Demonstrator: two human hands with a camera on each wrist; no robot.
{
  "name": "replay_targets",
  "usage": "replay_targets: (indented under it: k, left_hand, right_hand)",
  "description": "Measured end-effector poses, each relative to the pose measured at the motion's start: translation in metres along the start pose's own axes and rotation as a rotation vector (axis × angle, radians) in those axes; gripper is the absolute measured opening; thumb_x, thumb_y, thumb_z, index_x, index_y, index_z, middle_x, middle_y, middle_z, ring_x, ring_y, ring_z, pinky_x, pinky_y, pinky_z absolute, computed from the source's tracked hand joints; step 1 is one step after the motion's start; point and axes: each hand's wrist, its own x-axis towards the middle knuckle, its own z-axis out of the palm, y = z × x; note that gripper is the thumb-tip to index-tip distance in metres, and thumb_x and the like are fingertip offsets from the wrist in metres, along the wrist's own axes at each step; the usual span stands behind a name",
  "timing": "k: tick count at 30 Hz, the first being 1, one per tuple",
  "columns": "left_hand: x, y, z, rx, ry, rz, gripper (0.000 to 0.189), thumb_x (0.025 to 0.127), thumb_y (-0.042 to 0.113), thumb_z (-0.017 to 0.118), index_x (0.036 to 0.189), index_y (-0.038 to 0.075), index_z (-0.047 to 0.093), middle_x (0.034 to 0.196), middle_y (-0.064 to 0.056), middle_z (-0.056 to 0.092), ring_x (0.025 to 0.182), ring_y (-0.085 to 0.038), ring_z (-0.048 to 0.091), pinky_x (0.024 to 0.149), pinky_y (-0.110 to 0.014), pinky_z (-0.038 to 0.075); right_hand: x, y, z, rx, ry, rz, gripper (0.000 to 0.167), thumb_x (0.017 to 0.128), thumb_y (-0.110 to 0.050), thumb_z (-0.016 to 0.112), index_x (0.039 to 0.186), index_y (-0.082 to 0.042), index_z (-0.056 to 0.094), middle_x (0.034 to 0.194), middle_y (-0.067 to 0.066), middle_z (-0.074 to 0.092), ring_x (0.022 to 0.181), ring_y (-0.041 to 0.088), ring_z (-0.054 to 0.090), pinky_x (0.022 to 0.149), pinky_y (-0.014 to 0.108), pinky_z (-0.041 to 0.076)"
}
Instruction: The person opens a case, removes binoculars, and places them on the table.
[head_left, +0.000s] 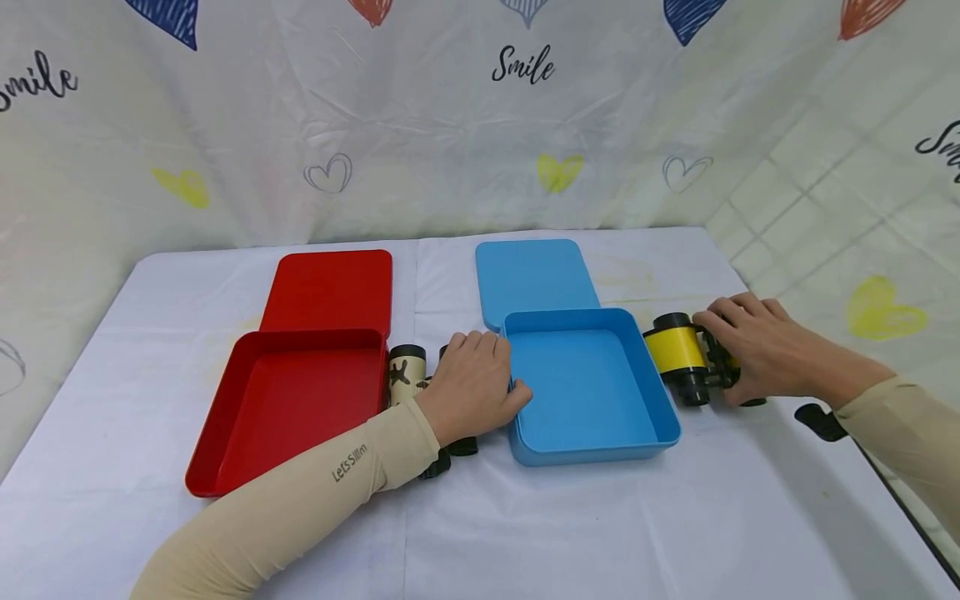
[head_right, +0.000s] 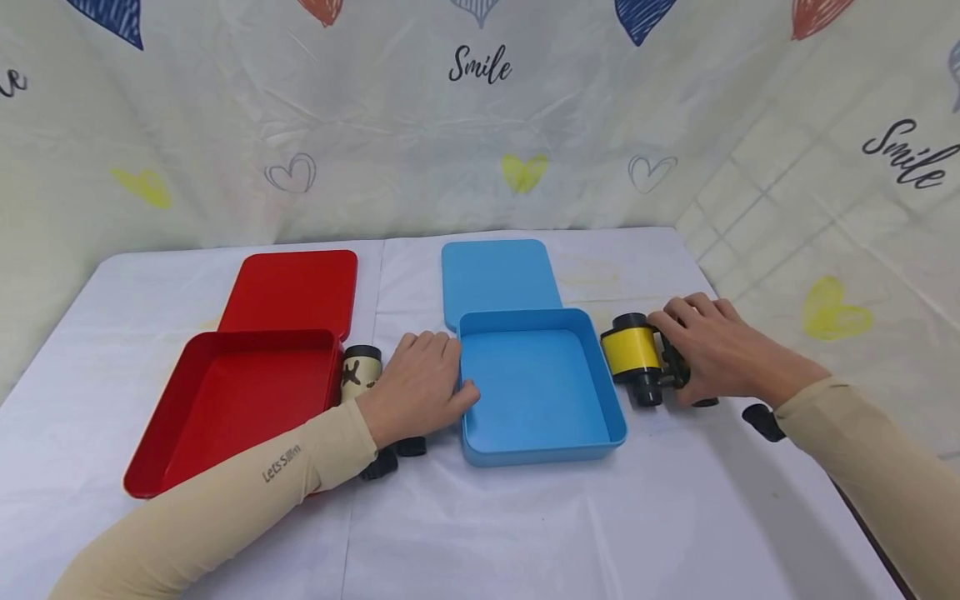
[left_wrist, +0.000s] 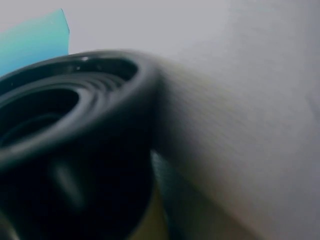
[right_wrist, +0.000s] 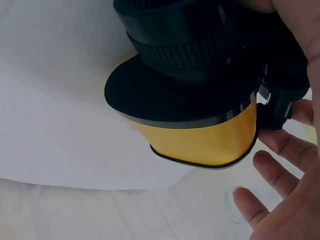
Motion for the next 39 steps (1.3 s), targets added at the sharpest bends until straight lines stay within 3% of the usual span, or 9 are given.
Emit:
replay_targets:
  k: [14,20,25,29,32,36,39]
  left_hand:
    - [0.002,-0.001,0.0,0.013,0.01,0.007,0.025,0.09,0.029,0.062,0.077,0.011,0.052,0.069,-0.002,0.051,0.064,-0.016,0.045,0.064,-0.03,0.026]
    - [0.006,-0.001,-0.001,0.018,-0.03,0.005,0.026,0.092,0.031,0.061,0.077,0.011,0.053,0.071,-0.003,0.053,0.066,-0.017,0.047,0.065,-0.03,0.026]
    - [0.01,-0.002,-0.005,0.031,-0.133,-0.017,0.036,0.1,0.044,0.055,0.087,0.01,0.059,0.08,-0.004,0.059,0.074,-0.018,0.055,0.069,-0.032,0.038]
    - [0.012,-0.004,-0.016,0.009,-0.233,-0.062,0.051,0.102,0.059,0.05,0.103,0.009,0.064,0.094,-0.005,0.065,0.086,-0.02,0.061,0.079,-0.035,0.046]
    - [0.012,-0.008,-0.028,-0.016,-0.263,-0.101,0.056,0.101,0.062,0.05,0.113,0.009,0.064,0.102,-0.006,0.067,0.093,-0.021,0.062,0.085,-0.038,0.049]
    - [0.008,-0.018,-0.047,0.01,-0.234,-0.12,0.056,0.1,0.061,0.052,0.114,0.009,0.065,0.1,-0.006,0.066,0.092,-0.022,0.062,0.085,-0.039,0.05]
    - [0.003,-0.029,-0.066,0.051,-0.197,-0.137,0.052,0.1,0.06,0.053,0.106,0.01,0.063,0.092,-0.006,0.062,0.085,-0.022,0.059,0.081,-0.039,0.047]
  right_hand:
    - [0.006,0.0,0.004,0.013,-0.048,0.014,0.104,0.055,-0.04,0.096,0.14,-0.005,0.048,0.136,0.021,0.055,0.124,0.046,0.044,0.096,0.064,0.041]
    - [0.007,0.002,0.006,0.031,-0.056,0.022,0.099,0.058,-0.039,0.096,0.139,-0.008,0.05,0.137,0.02,0.056,0.126,0.045,0.043,0.098,0.066,0.041]
    - [0.007,0.003,0.008,0.048,-0.06,0.027,0.097,0.058,-0.038,0.096,0.139,-0.009,0.051,0.136,0.019,0.056,0.125,0.044,0.043,0.098,0.066,0.042]
    - [0.004,0.006,0.007,0.057,-0.075,0.039,0.099,0.057,-0.042,0.098,0.139,-0.011,0.051,0.135,0.018,0.055,0.125,0.045,0.043,0.098,0.068,0.042]
    - [0.001,0.008,0.001,0.048,-0.084,0.043,0.104,0.057,-0.048,0.098,0.142,-0.014,0.048,0.137,0.018,0.054,0.127,0.046,0.041,0.099,0.071,0.041]
    - [-0.001,0.01,-0.01,0.05,-0.116,0.07,0.113,0.056,-0.053,0.097,0.148,-0.017,0.044,0.143,0.021,0.05,0.13,0.05,0.037,0.1,0.074,0.039]
    - [-0.004,0.012,-0.02,0.058,-0.143,0.106,0.115,0.056,-0.052,0.098,0.15,-0.019,0.042,0.146,0.023,0.047,0.13,0.054,0.036,0.099,0.076,0.038]
